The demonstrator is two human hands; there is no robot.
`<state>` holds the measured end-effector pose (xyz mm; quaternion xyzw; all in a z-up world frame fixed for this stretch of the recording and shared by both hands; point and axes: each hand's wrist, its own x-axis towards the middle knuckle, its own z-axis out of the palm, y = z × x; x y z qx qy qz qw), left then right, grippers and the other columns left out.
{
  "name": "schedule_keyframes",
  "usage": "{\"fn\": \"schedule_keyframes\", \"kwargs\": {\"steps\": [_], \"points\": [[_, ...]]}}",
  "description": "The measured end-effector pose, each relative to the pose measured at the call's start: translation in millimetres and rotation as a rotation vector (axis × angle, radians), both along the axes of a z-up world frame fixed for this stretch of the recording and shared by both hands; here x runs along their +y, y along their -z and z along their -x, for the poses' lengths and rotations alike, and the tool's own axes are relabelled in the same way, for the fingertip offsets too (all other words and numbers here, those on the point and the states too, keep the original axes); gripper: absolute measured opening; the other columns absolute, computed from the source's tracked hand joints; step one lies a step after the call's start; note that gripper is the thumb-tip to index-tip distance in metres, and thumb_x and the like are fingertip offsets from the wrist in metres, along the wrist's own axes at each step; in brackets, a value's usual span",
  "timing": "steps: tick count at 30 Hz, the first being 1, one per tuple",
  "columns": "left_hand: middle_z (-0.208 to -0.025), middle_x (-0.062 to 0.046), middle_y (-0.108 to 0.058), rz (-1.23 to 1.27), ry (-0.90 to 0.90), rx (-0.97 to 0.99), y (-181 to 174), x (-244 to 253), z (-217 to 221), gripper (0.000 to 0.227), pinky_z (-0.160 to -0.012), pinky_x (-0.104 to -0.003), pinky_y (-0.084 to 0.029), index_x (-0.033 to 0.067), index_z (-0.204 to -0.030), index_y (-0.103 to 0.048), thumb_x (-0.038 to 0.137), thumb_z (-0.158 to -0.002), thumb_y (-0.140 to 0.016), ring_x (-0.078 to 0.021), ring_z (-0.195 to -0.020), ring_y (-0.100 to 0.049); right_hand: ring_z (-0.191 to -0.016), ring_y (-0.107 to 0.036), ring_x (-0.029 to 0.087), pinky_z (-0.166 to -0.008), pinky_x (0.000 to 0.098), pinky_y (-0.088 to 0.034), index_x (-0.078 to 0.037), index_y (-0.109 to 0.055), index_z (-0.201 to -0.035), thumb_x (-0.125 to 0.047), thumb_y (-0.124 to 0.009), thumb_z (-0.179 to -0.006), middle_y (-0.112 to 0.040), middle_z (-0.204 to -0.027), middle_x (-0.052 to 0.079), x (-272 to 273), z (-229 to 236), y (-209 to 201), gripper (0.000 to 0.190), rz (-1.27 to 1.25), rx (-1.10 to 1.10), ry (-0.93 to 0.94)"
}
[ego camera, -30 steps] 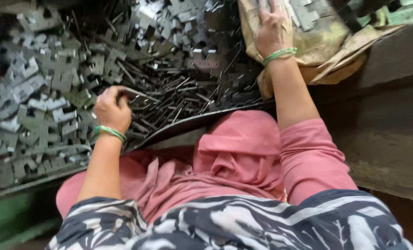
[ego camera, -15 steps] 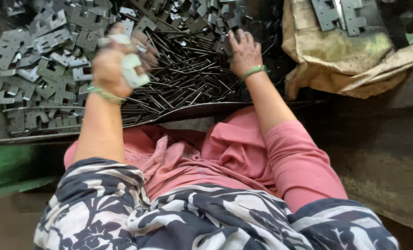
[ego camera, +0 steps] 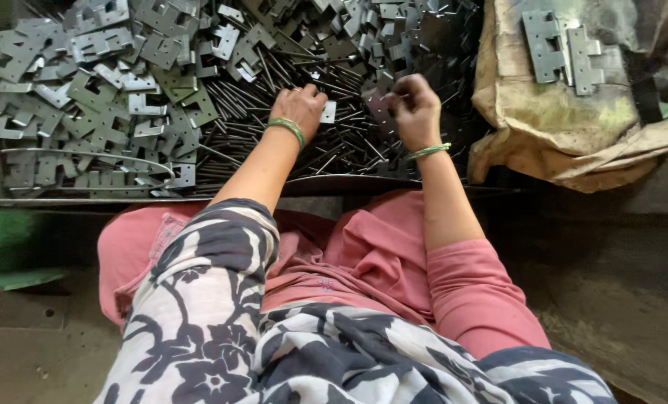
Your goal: The person sits on the floor and sorts small metal brackets and pins from a large metal tray. They pick up items by hand, separate brackets from pins, and place sorted brackets into a cloth bag beside the tray.
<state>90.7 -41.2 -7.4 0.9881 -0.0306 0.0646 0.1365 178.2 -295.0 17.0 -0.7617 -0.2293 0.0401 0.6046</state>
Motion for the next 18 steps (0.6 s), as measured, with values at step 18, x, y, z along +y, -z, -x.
{"fn": "schedule_keyframes", "kwargs": {"steps": [18], "points": [[-0.098,-0.012,-0.071,2.851,0.047,0.207,-17,-36,70,0.040,-0.070,-0.042,-0.057,0.0040,-0.109,-0.068,0.040,-0.102,-0.053,-0.0276,-0.081,-0.068,-0.105,-0.068,0.033,-0.094,0.0419,-0.055,0.000,-0.060,-0.139,0.005,-0.072,-0.089,-0.069,-0.117,0.019,66,80,-41,0.052,0.257,-0.265,-0.405]]}}
